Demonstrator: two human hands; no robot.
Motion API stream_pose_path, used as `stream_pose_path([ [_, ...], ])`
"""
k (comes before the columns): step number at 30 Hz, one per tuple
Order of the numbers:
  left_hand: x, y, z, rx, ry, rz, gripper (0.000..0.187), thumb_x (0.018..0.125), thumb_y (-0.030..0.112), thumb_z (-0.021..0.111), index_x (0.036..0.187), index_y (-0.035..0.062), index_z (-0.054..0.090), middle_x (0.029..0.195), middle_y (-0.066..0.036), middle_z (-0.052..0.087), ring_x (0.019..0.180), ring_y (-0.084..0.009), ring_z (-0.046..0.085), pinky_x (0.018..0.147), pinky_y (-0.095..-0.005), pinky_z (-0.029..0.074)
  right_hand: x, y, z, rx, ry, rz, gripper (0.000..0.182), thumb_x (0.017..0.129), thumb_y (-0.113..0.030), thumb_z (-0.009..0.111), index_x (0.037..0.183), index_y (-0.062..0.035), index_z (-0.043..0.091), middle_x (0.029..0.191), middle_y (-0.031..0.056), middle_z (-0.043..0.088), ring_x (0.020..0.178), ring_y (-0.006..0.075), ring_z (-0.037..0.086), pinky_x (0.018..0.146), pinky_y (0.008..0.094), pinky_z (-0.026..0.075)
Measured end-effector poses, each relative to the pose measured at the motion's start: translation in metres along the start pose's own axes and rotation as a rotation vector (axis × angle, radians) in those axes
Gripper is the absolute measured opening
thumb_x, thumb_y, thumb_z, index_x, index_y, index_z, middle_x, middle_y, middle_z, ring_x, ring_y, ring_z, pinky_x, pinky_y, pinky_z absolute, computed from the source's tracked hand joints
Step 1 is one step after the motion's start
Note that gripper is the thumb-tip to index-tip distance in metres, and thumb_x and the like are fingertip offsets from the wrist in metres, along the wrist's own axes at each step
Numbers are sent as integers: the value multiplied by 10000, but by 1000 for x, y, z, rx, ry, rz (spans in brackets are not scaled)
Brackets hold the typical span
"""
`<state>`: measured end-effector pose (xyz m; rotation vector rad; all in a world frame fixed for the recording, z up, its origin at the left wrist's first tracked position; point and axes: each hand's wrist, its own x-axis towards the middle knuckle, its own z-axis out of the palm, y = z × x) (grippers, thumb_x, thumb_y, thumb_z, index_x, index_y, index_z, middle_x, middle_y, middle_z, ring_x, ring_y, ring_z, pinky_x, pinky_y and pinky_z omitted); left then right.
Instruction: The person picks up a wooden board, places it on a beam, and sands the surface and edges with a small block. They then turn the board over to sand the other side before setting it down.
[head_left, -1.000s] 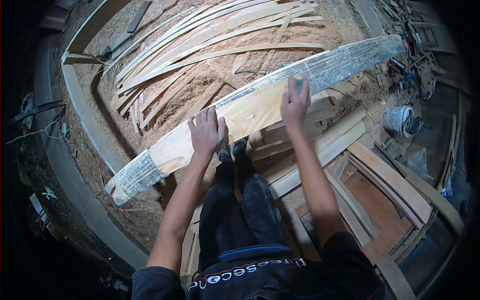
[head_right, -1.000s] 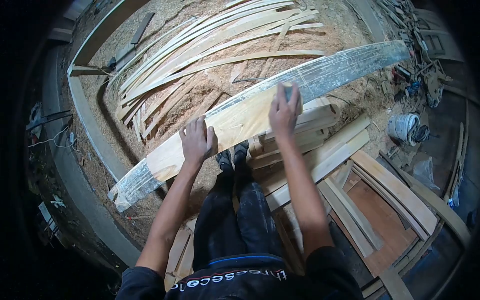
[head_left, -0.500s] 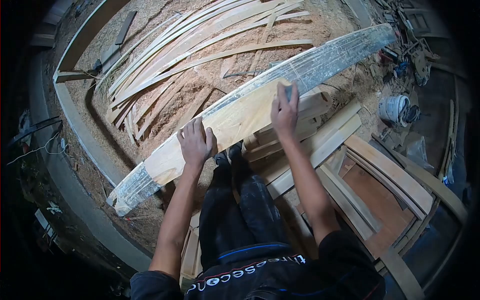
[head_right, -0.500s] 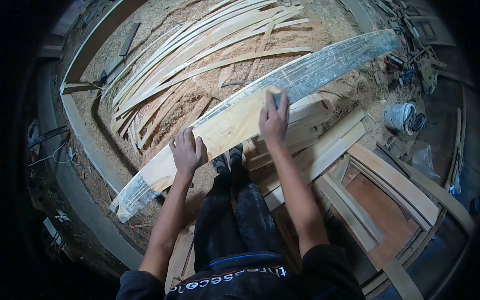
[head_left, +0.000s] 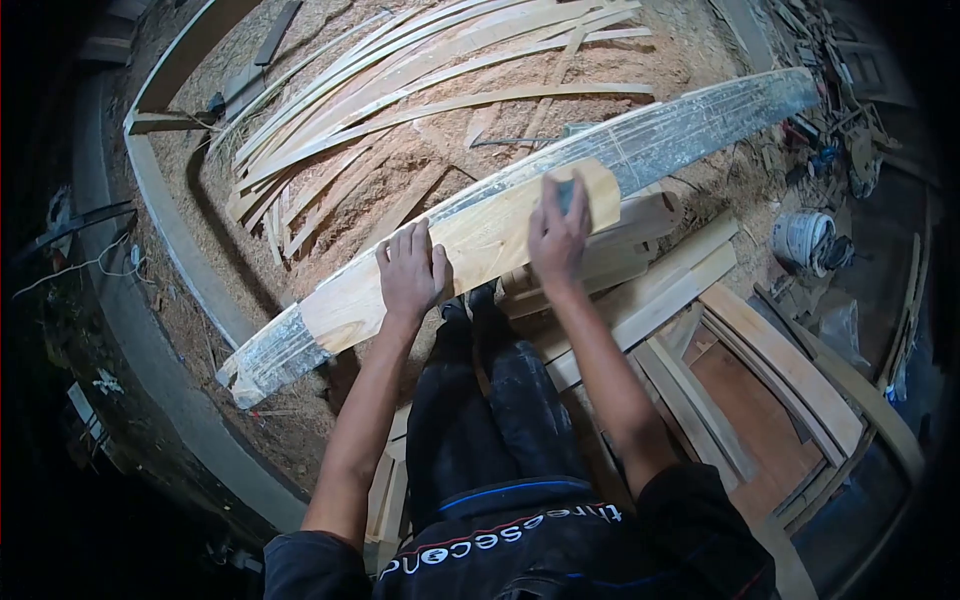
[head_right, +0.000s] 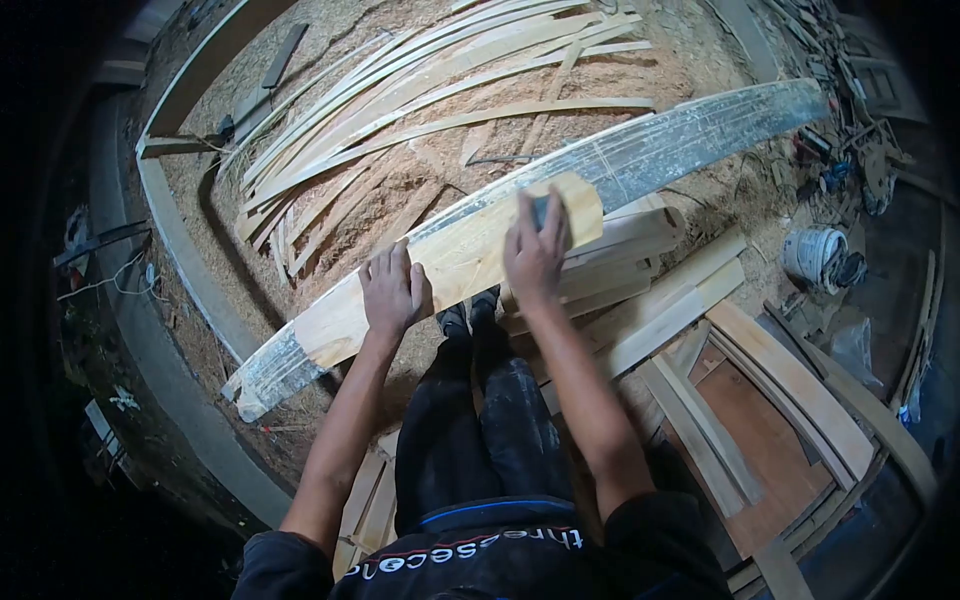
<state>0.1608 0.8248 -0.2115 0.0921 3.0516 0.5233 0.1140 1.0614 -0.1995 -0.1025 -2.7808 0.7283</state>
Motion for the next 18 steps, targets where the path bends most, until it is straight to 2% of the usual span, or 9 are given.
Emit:
stream_pose_path([
  [4, 0, -1, -1, -5, 9, 7, 537, 977, 351, 546, 1418, 45, 539, 1317, -142, 609, 1254, -285, 542, 1123, -494, 317, -47, -53, 13, 109, -169, -122, 465, 941, -141, 597, 1405, -109, 622, 1521, 282, 421, 1390, 501, 422, 1156, 566, 373],
  [8, -5, -2, 0, -13, 42, 13, 572, 986, 334, 545, 1467, 27, 492, 1412, -171, 557, 1367, -315, 472, 1188, -501, 264, -26, -29, 8, 81, -208, -181, 462, 938, -140, 600, 1398, -108, 625, 1495, 296, 445, 1370, 493, 445, 1147, 553, 387],
  [10, -4, -1, 1, -6, 74, 22, 583, 993, 315, 541, 1486, 12, 467, 1463, -194, 522, 1419, -340, 430, 1221, -500, 233, -6, -21, 10, 84, -154, -167, 443, 941, -143, 604, 1380, -91, 632, 1494, 304, 437, 1365, 497, 445, 1148, 545, 389],
  [12, -9, 1, 1, 8, 45, 16, 651, 1006, 326, 532, 1543, -12, 387, 1570, -212, 420, 1514, -346, 318, 1258, -510, 161, -2, -23, 11, 41, -114, -72, 450, 942, -130, 589, 1387, -77, 623, 1500, 314, 425, 1371, 505, 436, 1151, 549, 383],
  [14, -9, 5, 3, 29, 27, 13, 671, 1007, 347, 519, 1546, -25, 374, 1590, -207, 401, 1527, -343, 302, 1260, -522, 146, -14, -41, 12, 45, -98, -68, 476, 942, -130, 572, 1414, -76, 601, 1514, 318, 411, 1377, 509, 430, 1156, 554, 373],
  [17, -14, 4, 4, 29, -4, 4, 698, 1010, 373, 508, 1553, -38, 355, 1620, -202, 365, 1545, -342, 274, 1263, -539, 123, -53, -65, 15, 123, -288, -193, 520, 933, -162, 578, 1450, -104, 577, 1541, 312, 392, 1399, 504, 412, 1172, 570, 348],
  [18, -15, 3, 3, 10, -14, 3, 704, 1010, 378, 508, 1556, -37, 350, 1631, -203, 350, 1550, -343, 263, 1264, -545, 117, -51, -64, 13, 123, -291, -198, 520, 933, -162, 578, 1450, -104, 577, 1541, 312, 392, 1399, 504, 412, 1172, 570, 348],
])
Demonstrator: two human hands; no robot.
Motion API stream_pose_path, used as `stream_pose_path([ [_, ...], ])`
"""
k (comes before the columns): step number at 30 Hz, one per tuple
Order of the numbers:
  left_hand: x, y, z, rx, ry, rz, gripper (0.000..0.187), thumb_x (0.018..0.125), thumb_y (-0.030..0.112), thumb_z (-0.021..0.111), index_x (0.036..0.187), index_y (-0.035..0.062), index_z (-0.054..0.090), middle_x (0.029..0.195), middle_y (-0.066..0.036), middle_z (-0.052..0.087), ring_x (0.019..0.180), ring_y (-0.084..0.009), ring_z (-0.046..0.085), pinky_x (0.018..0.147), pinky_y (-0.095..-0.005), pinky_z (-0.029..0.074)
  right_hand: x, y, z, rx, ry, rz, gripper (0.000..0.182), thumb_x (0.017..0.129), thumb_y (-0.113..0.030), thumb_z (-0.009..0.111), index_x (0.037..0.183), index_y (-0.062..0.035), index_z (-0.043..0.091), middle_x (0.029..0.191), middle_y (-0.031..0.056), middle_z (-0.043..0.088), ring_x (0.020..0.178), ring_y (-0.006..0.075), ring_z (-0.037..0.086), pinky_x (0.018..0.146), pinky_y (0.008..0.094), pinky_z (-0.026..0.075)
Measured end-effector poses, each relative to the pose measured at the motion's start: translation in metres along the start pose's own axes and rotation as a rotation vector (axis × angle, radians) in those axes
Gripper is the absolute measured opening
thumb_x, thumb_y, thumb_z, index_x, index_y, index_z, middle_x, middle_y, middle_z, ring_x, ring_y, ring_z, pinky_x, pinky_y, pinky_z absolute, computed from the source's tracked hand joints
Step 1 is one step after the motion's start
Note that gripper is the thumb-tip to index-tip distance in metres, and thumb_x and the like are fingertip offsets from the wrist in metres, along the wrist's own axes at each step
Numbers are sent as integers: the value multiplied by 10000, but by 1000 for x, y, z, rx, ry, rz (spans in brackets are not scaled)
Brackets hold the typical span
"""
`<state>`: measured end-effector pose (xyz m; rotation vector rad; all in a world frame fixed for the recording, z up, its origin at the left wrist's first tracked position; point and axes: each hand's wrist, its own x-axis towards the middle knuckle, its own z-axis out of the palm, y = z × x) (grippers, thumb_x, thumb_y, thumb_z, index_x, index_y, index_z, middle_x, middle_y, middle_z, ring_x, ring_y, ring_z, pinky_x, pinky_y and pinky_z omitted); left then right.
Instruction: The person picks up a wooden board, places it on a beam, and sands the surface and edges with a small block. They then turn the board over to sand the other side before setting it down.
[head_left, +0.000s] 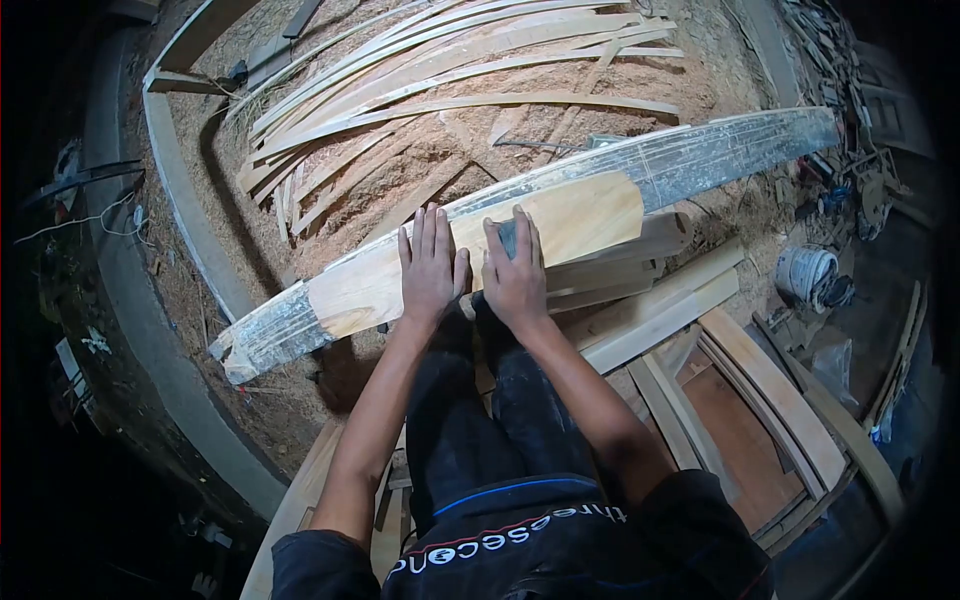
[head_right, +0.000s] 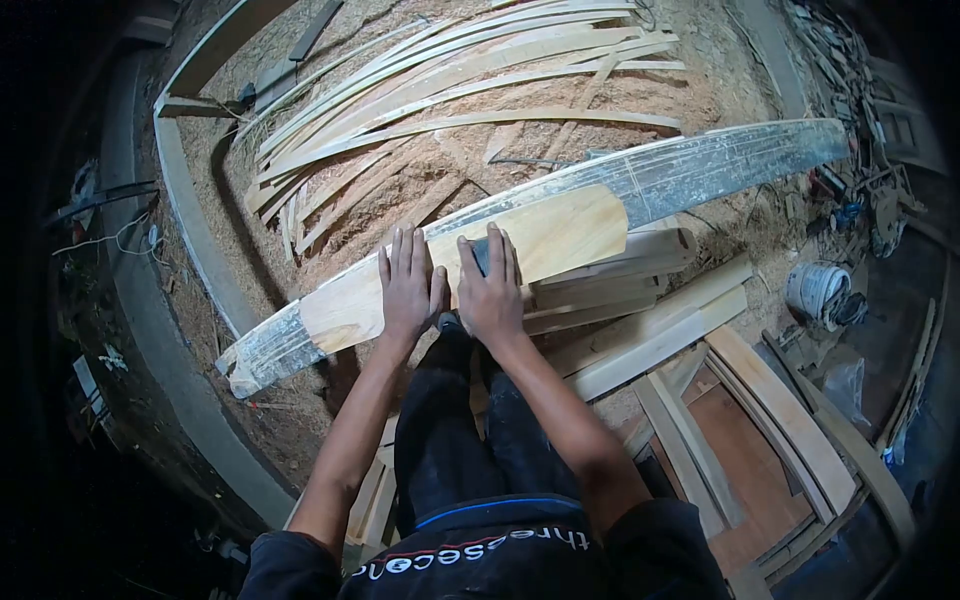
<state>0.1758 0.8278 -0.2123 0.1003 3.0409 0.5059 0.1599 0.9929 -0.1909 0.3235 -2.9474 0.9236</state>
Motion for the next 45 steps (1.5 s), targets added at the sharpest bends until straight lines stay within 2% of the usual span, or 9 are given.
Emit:
stream_pose_path([
  [6, -14, -20, -10, -29, -34, -78, 703, 1012, 394, 512, 1545, -39, 362, 1603, -213, 377, 1538, -358, 273, 1260, -560, 114, 33, 38, -22, -44, 87, 98, 485, 942, -140, 582, 1425, -91, 585, 1520, 307, 410, 1406, 480, 412, 1183, 573, 339],
  [10, -23, -29, -14, -57, -34, -97, 696, 1029, 388, 517, 1561, -23, 337, 1580, -218, 383, 1539, -373, 257, 1263, -545, 100, 19, 3, 7, -30, 100, 96, 505, 929, -117, 594, 1433, -94, 570, 1523, 312, 399, 1410, 486, 403, 1188, 565, 333],
  [13, -28, -37, -17, -50, -6, -96, 687, 1022, 383, 540, 1549, -17, 356, 1569, -217, 396, 1531, -370, 276, 1259, -549, 126, 0, -25, 19, 19, -121, -158, 545, 905, -132, 620, 1447, -126, 561, 1550, 305, 380, 1422, 477, 395, 1198, 571, 315],
  [16, -29, -45, -24, -57, -5, -102, 667, 1013, 377, 560, 1526, -15, 394, 1543, -215, 429, 1518, -365, 304, 1254, -548, 152, 12, -2, 6, -34, -151, -177, 542, 914, -139, 611, 1453, -127, 557, 1556, 302, 374, 1429, 465, 394, 1201, 581, 298],
  [21, -30, -55, -36, -117, -47, -108, 684, 992, 422, 583, 1493, -21, 438, 1485, -215, 489, 1477, -369, 362, 1248, -540, 177, 33, 19, 0, -125, 34, 3, 553, 929, -134, 609, 1472, -82, 520, 1531, 308, 385, 1431, 470, 374, 1184, 599, 304],
  [27, -34, -55, -24, -67, 10, -100, 722, 984, 435, 588, 1506, -31, 410, 1518, -219, 452, 1496, -369, 329, 1253, -534, 162, 2, -43, 32, -6, -135, -193, 573, 907, -136, 608, 1473, -109, 527, 1545, 301, 379, 1444, 464, 368, 1202, 588, 289],
  [34, -41, -56, -22, -39, 28, -148, 722, 995, 419, 572, 1531, -27, 382, 1565, -218, 409, 1534, -362, 267, 1266, -533, 106, 23, -5, 11, -73, -41, 12, 575, 917, -146, 605, 1486, -136, 524, 1550, 284, 387, 1452, 465, 359, 1211, 610, 257],
  [40, -50, -73, -22, -2, 90, -208, 677, 996, 368, 563, 1505, -50, 408, 1531, -231, 443, 1510, -383, 313, 1251, -570, 139, -3, -70, 54, 14, -101, -94, 570, 910, -176, 582, 1475, -113, 540, 1566, 302, 360, 1459, 472, 346, 1209, 613, 253],
  [45, -61, -79, -23, -21, 54, -199, 642, 1027, 331, 507, 1542, -25, 368, 1618, -229, 352, 1543, -378, 262, 1253, -567, 118, -2, -46, 39, -13, -119, -69, 585, 908, -155, 567, 1492, -131, 538, 1563, 296, 366, 1470, 466, 342, 1204, 617, 251],
])
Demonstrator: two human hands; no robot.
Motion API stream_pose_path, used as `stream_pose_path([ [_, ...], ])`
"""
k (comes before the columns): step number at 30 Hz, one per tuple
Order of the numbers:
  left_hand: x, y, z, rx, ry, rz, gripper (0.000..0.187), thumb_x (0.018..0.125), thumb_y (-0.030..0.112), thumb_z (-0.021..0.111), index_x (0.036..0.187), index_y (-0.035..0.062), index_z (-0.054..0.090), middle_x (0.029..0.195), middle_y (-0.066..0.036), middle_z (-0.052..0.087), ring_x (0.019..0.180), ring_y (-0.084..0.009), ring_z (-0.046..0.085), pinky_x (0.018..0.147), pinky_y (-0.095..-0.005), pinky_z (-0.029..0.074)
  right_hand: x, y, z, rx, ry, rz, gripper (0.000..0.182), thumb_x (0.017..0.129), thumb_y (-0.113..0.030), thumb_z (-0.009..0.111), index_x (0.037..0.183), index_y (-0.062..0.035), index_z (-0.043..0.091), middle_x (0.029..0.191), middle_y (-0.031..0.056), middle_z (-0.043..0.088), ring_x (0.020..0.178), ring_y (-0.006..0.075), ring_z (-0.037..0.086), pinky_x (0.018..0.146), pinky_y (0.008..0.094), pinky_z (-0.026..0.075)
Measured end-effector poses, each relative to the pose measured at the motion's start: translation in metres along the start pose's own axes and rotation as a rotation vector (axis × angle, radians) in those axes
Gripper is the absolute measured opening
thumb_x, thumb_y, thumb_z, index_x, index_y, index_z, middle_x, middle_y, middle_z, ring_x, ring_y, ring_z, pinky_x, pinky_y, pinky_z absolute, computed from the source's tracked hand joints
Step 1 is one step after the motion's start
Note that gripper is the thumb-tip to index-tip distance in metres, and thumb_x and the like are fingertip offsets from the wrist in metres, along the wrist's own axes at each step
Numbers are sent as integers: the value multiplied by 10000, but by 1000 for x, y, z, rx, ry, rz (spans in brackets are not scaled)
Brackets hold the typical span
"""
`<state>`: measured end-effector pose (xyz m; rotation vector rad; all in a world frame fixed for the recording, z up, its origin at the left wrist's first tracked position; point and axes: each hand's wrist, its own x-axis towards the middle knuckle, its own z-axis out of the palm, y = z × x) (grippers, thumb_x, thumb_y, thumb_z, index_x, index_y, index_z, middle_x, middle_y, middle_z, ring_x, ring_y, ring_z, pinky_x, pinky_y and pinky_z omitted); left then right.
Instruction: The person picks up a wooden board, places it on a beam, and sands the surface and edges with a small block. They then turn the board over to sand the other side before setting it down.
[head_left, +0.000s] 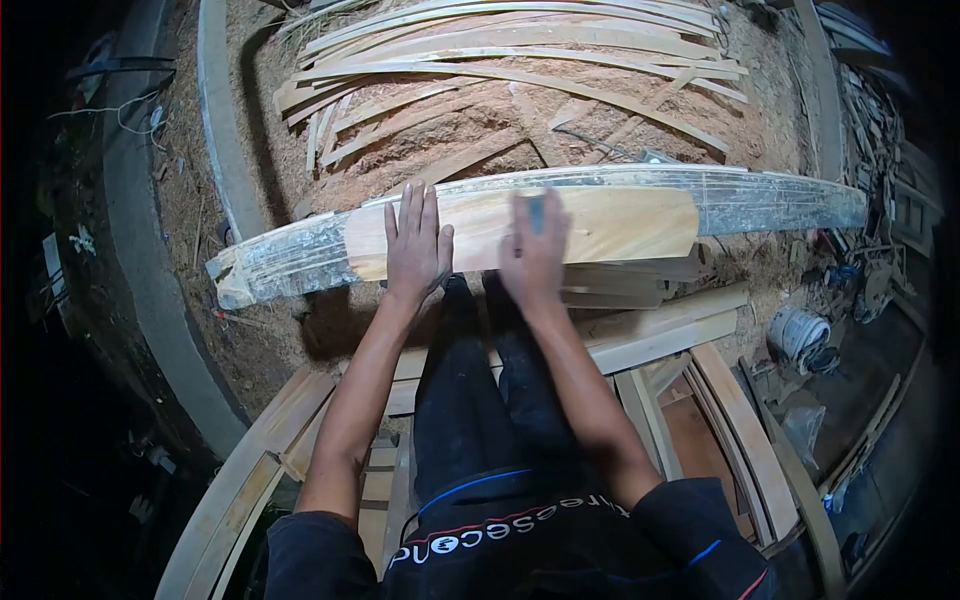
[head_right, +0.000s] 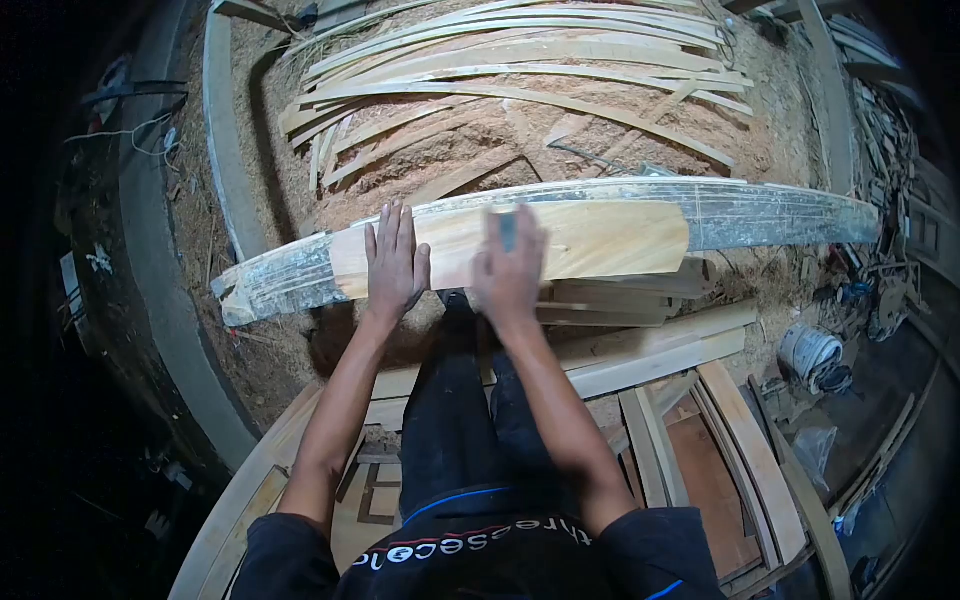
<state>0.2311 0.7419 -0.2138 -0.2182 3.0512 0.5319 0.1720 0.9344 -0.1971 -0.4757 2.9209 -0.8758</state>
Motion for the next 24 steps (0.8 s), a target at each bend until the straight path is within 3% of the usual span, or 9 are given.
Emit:
stream_pose_path([
  [3, -4, -3, -3, -19, 11, -18, 641, 1030, 326, 501, 1546, -26, 361, 1620, -234, 346, 1543, -381, 260, 1251, -572, 118, 7, 17, -16, 14, 159, 132, 573, 912, -131, 571, 1483, -104, 534, 1556, 306, 360, 1454, 474, 353, 1195, 637, 257],
  [7, -6, -5, -6, -16, 30, -39, 644, 1026, 327, 511, 1543, -27, 363, 1614, -235, 350, 1536, -383, 273, 1250, -575, 124, 6, -19, 13, 12, 157, 149, 561, 905, -134, 597, 1462, -95, 546, 1554, 308, 358, 1453, 471, 355, 1197, 619, 272],
  [9, -8, -4, -4, -13, 37, -36, 639, 1023, 330, 518, 1534, -26, 376, 1602, -229, 366, 1533, -384, 277, 1250, -575, 125, 1, -39, 28, 17, 60, -16, 568, 897, -130, 610, 1460, -98, 542, 1561, 303, 353, 1456, 470, 353, 1199, 608, 276],
  [10, -6, -6, -3, -8, 58, -34, 634, 1021, 333, 526, 1525, -25, 388, 1591, -222, 382, 1530, -385, 280, 1250, -575, 125, 1, -42, 30, 55, -1, -49, 583, 912, -101, 595, 1490, -99, 518, 1571, 302, 338, 1467, 470, 332, 1215, 607, 231],
  [13, -3, -10, -9, -43, 70, -17, 628, 1009, 375, 559, 1498, 2, 434, 1537, -206, 442, 1501, -373, 332, 1243, -577, 147, 10, -14, 13, 54, -38, -122, 577, 919, -111, 596, 1492, -111, 524, 1582, 288, 346, 1475, 455, 335, 1219, 599, 231],
  [15, -1, -18, -14, -65, 59, 2, 638, 988, 420, 589, 1466, 14, 472, 1491, -190, 486, 1472, -360, 375, 1232, -562, 181, 23, 14, -5, -25, 48, -45, 529, 940, -130, 599, 1467, -126, 552, 1569, 281, 372, 1454, 455, 366, 1196, 587, 285],
  [18, 13, -25, -33, -107, -49, 23, 691, 931, 524, 648, 1403, 30, 543, 1391, -168, 573, 1396, -339, 463, 1198, -522, 258, 41, 34, -31, -57, -15, -101, 549, 934, -242, 675, 1454, -122, 548, 1542, 284, 397, 1408, 470, 409, 1157, 562, 351],
  [20, 27, -29, -44, -136, -137, 16, 733, 895, 583, 676, 1372, 35, 577, 1338, -162, 616, 1349, -330, 510, 1174, -498, 301, 51, 34, -46, -39, -180, -197, 702, 858, -403, 782, 1448, -115, 533, 1514, 273, 426, 1351, 474, 465, 1105, 532, 415],
  [24, 51, -35, -48, -138, -367, 7, 910, 765, 749, 712, 1306, 21, 644, 1222, -174, 670, 1205, -356, 602, 1084, -479, 408, 80, 32, -65, -59, -398, -196, 779, 723, -485, 870, 1354, -128, 586, 1412, 208, 527, 1190, 441, 601, 990, 500, 517],
])
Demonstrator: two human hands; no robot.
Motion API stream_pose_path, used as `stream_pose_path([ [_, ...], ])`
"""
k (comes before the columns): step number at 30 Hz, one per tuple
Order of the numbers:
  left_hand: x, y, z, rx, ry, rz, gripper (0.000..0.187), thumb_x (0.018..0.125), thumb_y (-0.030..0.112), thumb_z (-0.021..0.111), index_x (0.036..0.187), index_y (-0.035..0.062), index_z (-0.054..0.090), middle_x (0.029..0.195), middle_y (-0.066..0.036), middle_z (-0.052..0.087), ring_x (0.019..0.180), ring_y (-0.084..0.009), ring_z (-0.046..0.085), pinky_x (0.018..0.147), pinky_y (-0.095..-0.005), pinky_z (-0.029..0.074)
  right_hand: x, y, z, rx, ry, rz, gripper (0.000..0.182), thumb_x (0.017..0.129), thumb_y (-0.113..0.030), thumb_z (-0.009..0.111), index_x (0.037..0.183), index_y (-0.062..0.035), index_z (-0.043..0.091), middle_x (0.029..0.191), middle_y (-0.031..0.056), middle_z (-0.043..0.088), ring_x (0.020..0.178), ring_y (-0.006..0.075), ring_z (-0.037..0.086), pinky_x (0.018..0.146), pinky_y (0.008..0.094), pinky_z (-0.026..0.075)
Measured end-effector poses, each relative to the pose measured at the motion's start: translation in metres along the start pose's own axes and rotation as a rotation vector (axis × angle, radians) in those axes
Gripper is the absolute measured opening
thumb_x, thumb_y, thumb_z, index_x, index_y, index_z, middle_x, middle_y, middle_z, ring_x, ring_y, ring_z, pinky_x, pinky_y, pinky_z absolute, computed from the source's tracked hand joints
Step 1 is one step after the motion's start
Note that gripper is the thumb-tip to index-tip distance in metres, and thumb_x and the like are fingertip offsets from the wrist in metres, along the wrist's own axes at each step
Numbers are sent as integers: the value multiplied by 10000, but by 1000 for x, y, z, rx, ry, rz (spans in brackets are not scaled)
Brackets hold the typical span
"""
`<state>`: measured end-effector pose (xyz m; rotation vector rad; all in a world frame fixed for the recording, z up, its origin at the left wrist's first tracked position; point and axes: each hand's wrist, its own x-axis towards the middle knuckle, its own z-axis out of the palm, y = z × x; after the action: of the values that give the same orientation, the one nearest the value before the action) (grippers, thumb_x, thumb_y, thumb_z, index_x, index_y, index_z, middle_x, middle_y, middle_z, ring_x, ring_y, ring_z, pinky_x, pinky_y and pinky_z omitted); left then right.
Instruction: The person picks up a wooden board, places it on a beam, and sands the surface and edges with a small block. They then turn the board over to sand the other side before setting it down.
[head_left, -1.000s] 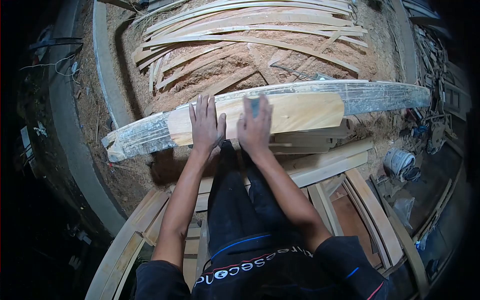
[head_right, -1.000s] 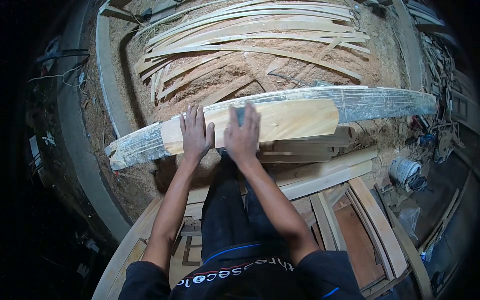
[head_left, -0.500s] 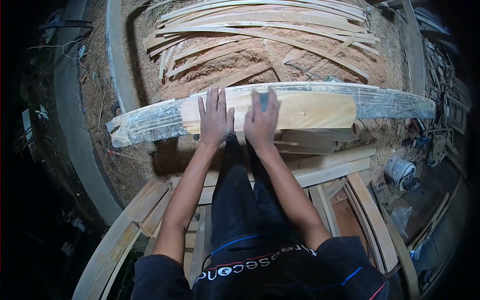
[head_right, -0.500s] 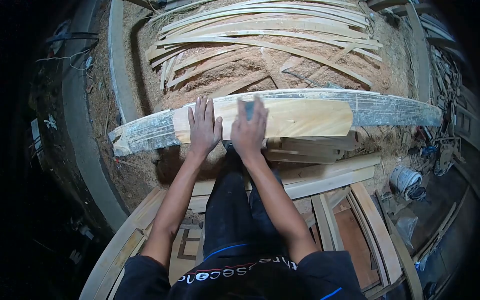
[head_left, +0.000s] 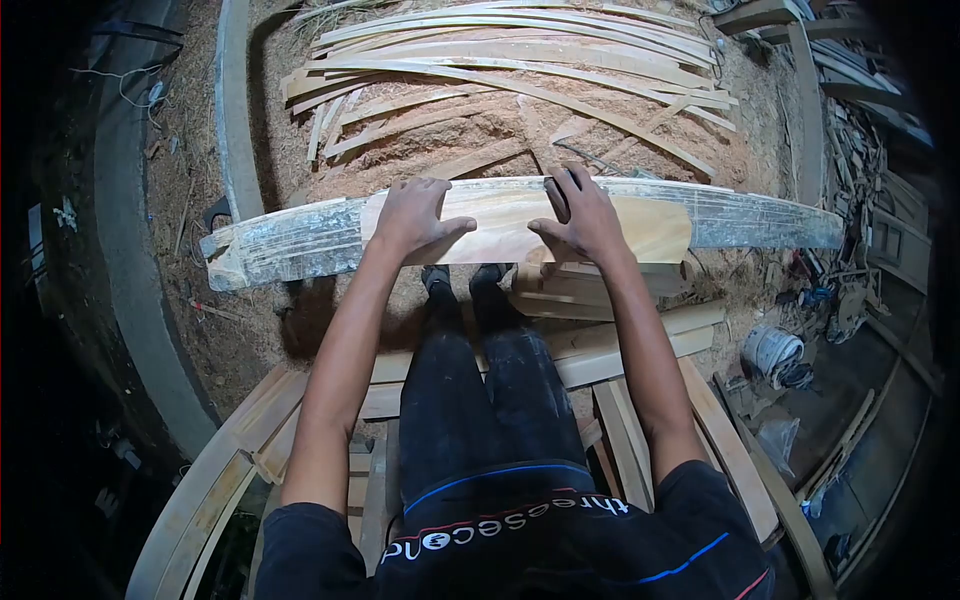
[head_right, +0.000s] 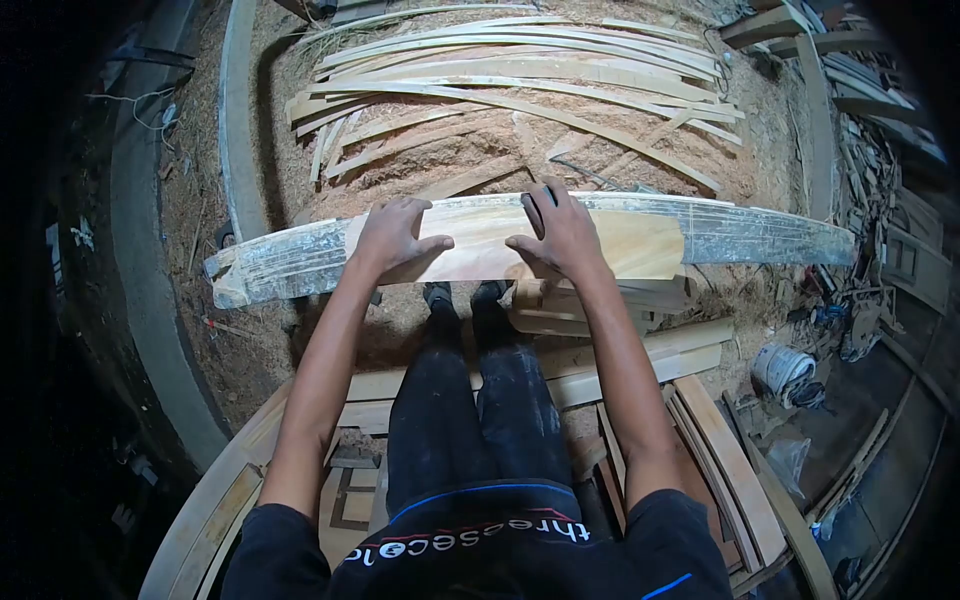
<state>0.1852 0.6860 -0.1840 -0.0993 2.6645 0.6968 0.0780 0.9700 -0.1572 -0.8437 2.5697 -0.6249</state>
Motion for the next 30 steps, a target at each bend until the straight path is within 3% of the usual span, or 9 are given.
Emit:
stream_pose_path([
  [1, 4, -1, -3, 3, -68, -21, 973, 720, 798, 717, 1295, 15, 658, 1203, -182, 674, 1162, -364, 624, 1051, -482, 445, 7, 2, -6, 3, 4, -1, 779, 723, -485, 870, 1354, -128, 586, 1412, 208, 527, 1190, 441, 601, 990, 500, 517],
  [4, 16, 3, -22, -19, -262, -59, 1048, 662, 847, 719, 1274, -3, 670, 1195, -180, 675, 1132, -364, 643, 979, -475, 508, 30, 15, -11, 73, -306, 20, 809, 687, -474, 891, 1338, -93, 600, 1329, 162, 608, 1219, 386, 590, 1025, 457, 494],
  [11, 21, -4, -13, 53, -213, 49, 1138, 541, 858, 783, 1248, -26, 665, 1183, -201, 669, 1129, -384, 640, 933, -471, 539, 56, 24, -17, 102, -521, -54, 785, 677, -454, 901, 1316, -104, 608, 1245, 168, 653, 1180, 398, 599, 997, 471, 496],
  [13, 25, -3, -11, 6, -216, 42, 1043, 449, 853, 809, 952, -48, 661, 1121, -246, 667, 1122, -393, 642, 939, -477, 541, 52, 22, -17, 95, -518, -72, 796, 670, -425, 917, 1326, -107, 595, 1233, 171, 658, 1168, 395, 604, 985, 474, 498],
  [16, 12, 5, -11, 46, -138, 67, 1048, 418, 842, 825, 941, -46, 631, 1080, -241, 673, 1116, -404, 642, 926, -479, 544, 44, 21, -18, 61, -592, -111, 802, 635, -366, 942, 1308, -114, 586, 1161, 199, 686, 1118, 424, 633, 949, 489, 513],
  [21, 4, 9, -10, 20, -241, -49, 999, 436, 779, 877, 995, 3, 590, 978, -181, 642, 1009, -372, 646, 853, -455, 537, 39, 19, -24, 197, -659, -88, 784, 640, -237, 946, 1317, -132, 565, 1133, 204, 676, 1078, 448, 624, 879, 505, 506],
  [27, -32, 15, -9, 94, 115, 91, 870, 551, 645, 877, 1100, 43, 572, 1005, -150, 648, 1029, -342, 635, 894, -443, 477, -1, -3, -35, 120, -319, -199, 691, 711, -180, 900, 1317, -185, 569, 1086, 162, 630, 1061, 407, 603, 891, 505, 463],
  [28, -36, 16, -10, 94, 119, 91, 870, 551, 645, 877, 1100, 43, 572, 1005, -150, 648, 1029, -342, 635, 894, -443, 477, -6, -13, -38, 90, -281, -186, 594, 785, -186, 845, 1313, -222, 573, 1087, 144, 613, 1059, 380, 592, 916, 494, 441],
  [30, -46, 16, -12, 158, 193, 75, 661, 711, 470, 855, 1124, 41, 567, 1096, -126, 652, 1076, -300, 611, 935, -424, 457, -8, -21, -36, 24, -217, -223, 524, 827, -203, 806, 1299, -233, 581, 1082, 142, 613, 1054, 372, 595, 921, 490, 437],
])
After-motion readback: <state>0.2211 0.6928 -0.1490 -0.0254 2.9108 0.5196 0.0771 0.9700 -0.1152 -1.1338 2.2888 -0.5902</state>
